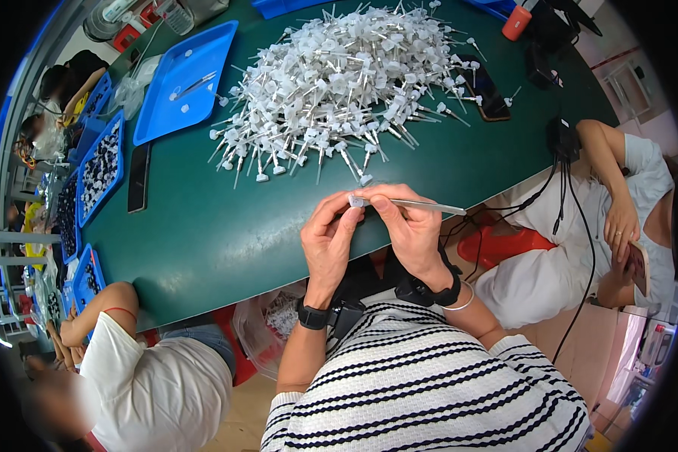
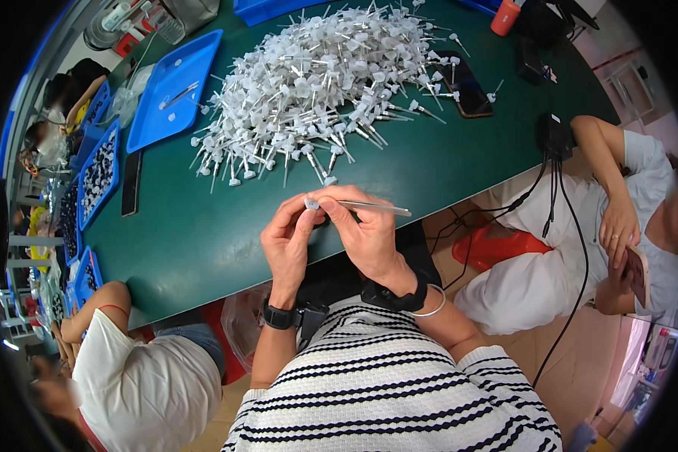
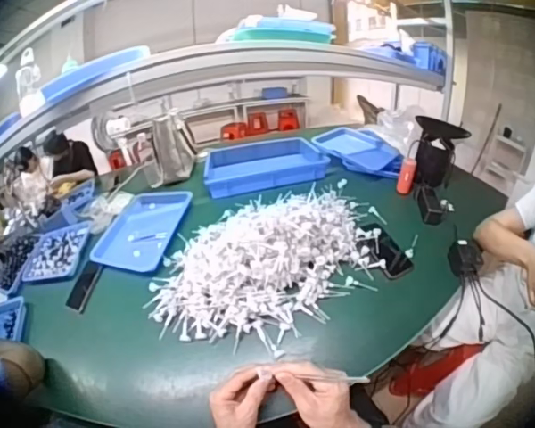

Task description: The person uses tweezers to pick up small white plastic components from a large pile on a green table and inserts them into a clear plastic tube. The person repeats this process continuously, occasionally moving a blue tray to access more components.

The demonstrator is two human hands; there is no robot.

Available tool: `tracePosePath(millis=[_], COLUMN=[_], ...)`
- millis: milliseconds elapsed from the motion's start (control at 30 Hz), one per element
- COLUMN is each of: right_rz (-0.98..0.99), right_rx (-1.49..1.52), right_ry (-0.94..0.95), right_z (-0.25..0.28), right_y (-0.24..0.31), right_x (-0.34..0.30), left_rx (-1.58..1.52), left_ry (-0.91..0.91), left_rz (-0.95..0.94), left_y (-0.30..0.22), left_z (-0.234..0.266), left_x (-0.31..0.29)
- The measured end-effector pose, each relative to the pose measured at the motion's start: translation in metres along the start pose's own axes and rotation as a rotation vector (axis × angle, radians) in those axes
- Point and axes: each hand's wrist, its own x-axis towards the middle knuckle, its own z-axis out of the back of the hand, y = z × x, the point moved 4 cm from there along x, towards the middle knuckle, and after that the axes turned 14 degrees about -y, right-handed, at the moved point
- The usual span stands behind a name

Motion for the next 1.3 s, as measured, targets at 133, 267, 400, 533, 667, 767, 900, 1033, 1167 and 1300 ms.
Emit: tracePosePath(millis=[133,267,400,533,667,767,900,1033,1167,1300], right_rz=[0.030,0.012,0.022,0.048,0.060,0.065,0.097,0.138,0.193,-0.118], right_rx=[-0.053,-0.018,-0.037,-0.070,-0.113,-0.119,-0.215,-0.315,-0.252,0.083], right_ry=[0.033,0.014,0.003,0.017,0.030,0.033,0.069,0.097,0.088,-0.020], right_z=[0.000,-0.001,-0.001,0.000,0.000,0.000,0.000,0.000,-0.003,0.002], right_y=[0.001,0.002,0.000,0.001,0.003,0.002,0.007,0.013,0.013,-0.005], right_x=[0.002,0.002,0.002,0.003,0.005,0.006,0.009,0.010,0.010,0.002], left_rx=[-0.006,-0.026,-0.016,-0.004,0.017,0.039,0.076,0.180,0.103,-0.017], left_ry=[-0.007,-0.009,-0.007,-0.011,-0.010,-0.007,-0.006,-0.003,-0.022,-0.023], left_rz=[0.017,0.016,0.021,0.022,0.014,-0.009,-0.027,-0.074,-0.042,0.043], left_y=[0.000,0.001,-0.001,0.000,0.000,-0.002,-0.001,-0.005,-0.004,0.000], left_z=[0.000,-0.001,-0.001,0.000,0.000,-0.001,0.001,-0.001,-0.001,-0.001], left_x=[-0.001,-0.001,0.000,-0.001,-0.001,-0.001,-0.001,-0.002,-0.002,0.000])
